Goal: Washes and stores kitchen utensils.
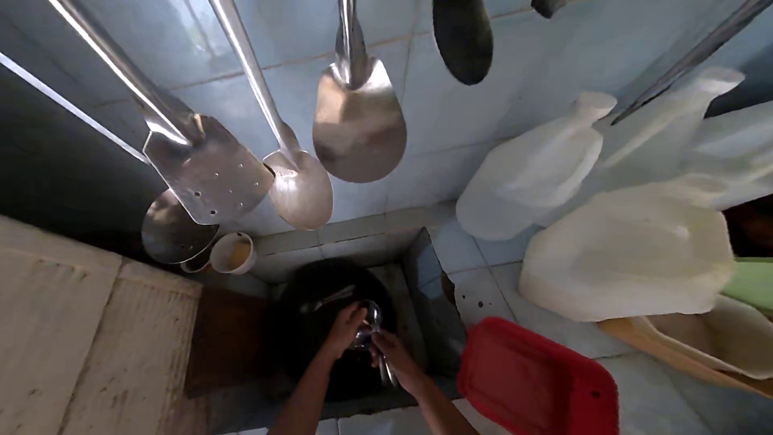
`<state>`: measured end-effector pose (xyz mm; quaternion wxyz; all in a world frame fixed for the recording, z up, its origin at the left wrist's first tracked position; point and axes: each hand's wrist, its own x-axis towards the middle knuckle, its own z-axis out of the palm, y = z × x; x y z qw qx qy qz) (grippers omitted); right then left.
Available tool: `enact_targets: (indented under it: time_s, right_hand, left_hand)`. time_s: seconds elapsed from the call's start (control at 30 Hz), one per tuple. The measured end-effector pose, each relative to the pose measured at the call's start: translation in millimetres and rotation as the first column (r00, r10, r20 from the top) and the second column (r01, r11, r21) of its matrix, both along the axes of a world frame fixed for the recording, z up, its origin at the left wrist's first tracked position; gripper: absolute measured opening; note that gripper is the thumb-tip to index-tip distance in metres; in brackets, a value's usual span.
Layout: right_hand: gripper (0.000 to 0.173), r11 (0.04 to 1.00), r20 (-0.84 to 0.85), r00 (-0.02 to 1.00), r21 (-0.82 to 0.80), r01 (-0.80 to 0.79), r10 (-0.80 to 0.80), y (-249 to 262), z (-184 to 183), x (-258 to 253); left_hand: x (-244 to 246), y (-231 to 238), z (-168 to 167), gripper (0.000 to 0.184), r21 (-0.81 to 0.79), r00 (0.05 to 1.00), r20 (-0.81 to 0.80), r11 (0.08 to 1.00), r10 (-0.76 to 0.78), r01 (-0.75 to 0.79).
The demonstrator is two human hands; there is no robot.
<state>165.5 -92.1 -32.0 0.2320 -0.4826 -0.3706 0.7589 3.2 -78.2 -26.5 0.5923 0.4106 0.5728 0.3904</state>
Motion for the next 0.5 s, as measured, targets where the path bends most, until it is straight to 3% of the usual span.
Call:
enact_targets:
  time_s: [0.1, 0.2, 0.33, 0.4, 0.5]
  right_hand:
    - [0.03, 0.998, 0.032, 0.998, -0.037, 0.053, -0.051, -9, -10, 17]
    - [0.03, 0.987, 0.034, 0.988, -0.046, 0.154, -0.152, -14, -7, 28]
    - [0.03, 0.971, 0.036, 0.972, -0.053, 0.235, -0.233, -17, -11, 30]
    - [0.03, 0.974, 0.058, 0.973, -0.033, 0.224, -0.222, -17, -12, 27]
    - [0.03, 0.982, 0.078, 0.979, -0.011, 0.189, -0.188, -16, -14, 24]
  left_hand:
    - [-40, 18, -32, 0.04, -0.033, 0.92, -0.378, 0.995, -0.1, 0.095]
    - [-81, 36, -74, 0.049, -0.166, 0.618, -0.749, 0.971, -0.237, 0.172]
    - [-85, 30, -100, 0.066, -0.35, 0.402, -0.828, 0.921, -0.391, 0.174]
    - [-66, 11, -108, 0.07, -0.367, 0.361, -0.843, 0.917, -0.399, 0.157]
    - [-46, -12, -116, 0.063, -0.323, 0.322, -0.848, 0.892, -0.421, 0.316]
